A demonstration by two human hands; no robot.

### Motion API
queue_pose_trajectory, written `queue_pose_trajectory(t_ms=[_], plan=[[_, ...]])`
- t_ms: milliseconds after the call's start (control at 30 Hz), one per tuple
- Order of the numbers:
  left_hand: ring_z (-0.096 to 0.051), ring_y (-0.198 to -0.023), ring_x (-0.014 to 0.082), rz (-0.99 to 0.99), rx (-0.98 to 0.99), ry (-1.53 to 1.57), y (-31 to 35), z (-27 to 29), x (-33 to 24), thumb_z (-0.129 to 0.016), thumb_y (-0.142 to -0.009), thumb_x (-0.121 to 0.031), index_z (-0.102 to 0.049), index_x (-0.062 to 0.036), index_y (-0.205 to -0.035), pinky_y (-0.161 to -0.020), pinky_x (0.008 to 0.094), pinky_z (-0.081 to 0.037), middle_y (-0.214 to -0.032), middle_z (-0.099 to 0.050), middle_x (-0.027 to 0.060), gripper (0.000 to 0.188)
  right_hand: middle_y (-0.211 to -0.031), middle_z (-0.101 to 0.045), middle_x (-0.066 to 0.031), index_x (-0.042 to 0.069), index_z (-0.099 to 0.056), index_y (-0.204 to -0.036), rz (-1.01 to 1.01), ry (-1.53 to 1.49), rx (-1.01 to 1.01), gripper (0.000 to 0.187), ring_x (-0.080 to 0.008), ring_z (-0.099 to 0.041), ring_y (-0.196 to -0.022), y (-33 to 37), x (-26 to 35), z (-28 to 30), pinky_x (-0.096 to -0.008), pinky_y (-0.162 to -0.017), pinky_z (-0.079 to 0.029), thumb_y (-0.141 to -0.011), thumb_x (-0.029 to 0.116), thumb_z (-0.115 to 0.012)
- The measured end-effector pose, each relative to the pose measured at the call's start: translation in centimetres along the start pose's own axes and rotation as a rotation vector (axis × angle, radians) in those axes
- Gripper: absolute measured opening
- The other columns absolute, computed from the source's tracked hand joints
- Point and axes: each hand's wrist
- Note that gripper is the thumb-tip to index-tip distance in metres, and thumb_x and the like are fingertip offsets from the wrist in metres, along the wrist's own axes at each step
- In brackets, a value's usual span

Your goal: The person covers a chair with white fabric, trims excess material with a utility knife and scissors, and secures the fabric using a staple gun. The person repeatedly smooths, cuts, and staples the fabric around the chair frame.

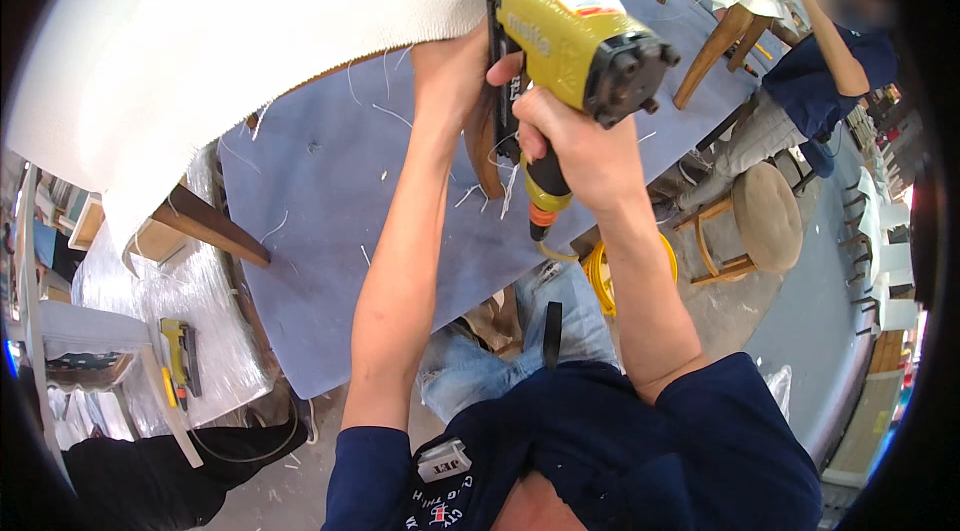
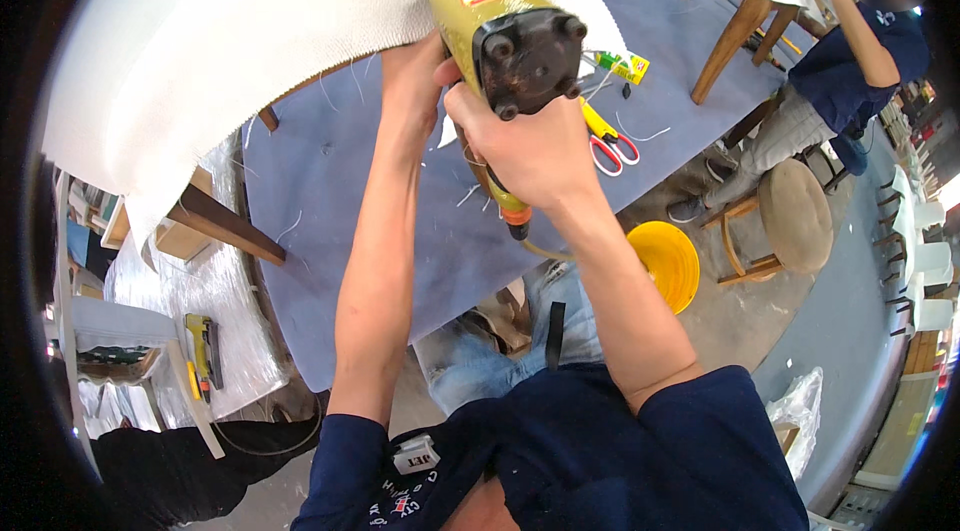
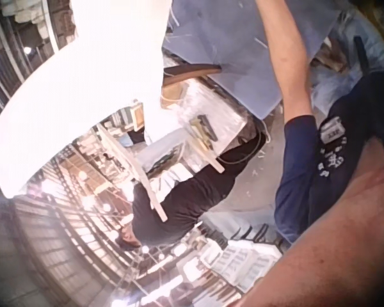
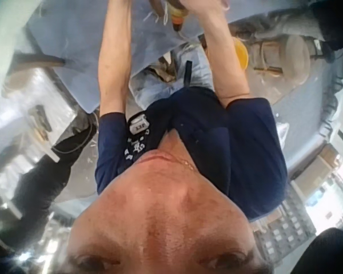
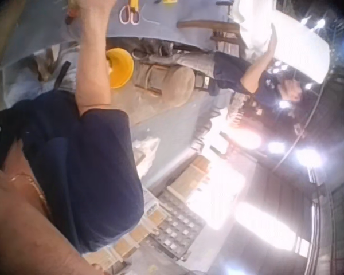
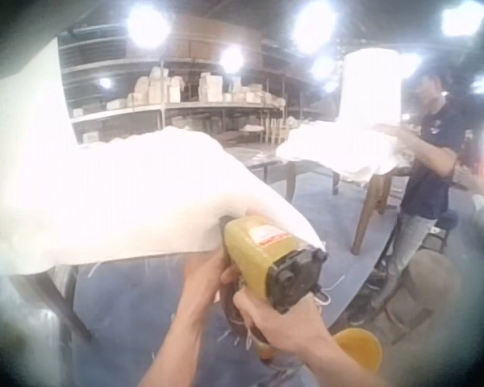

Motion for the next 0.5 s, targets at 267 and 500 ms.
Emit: queue_pose_trajectory(t_ms=[267,500], plan=[[-0.063,-0.103,0.0161,-0.043,0.044,-0.125,-0.1,-0.2,-1.0,-0.075,-0.088,-0.024,-0.065,0.0033,-0.118,-0.087,0.0311,-0.051,-0.115,-0.069,0.0102,0.042,-0.071,-0.060,-0.0022,0.003,-0.060,-0.125,-0.006,-0.015,0.075,0.048,-0.0095,-0.055,-0.056,-0.6,0.1,0.9,-0.0285,-0.051,-0.045,-0.077,0.001,-0.063],[-0.065,-0.115,0.0263,-0.078,0.026,-0.627,8.4,8.5,-2.6,-0.076,-0.087,-0.027,-0.067,0.0061,-0.120,-0.099,0.0381,-0.050,-0.120,-0.070,0.0201,0.047,-0.095,-0.066,-0.0072,0.007,-0.046,-0.144,-0.130,0.182,0.190,0.074,-0.0191,-0.062,-0.074,3.4,-2.5,8.4,-0.0336,-0.068,-0.051,-0.073,-0.003,-0.065]])
Point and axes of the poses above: each hand's wrist, its own y-axis away from the middle knuckle, its own z-axis out of the back of the hand, x = y × z
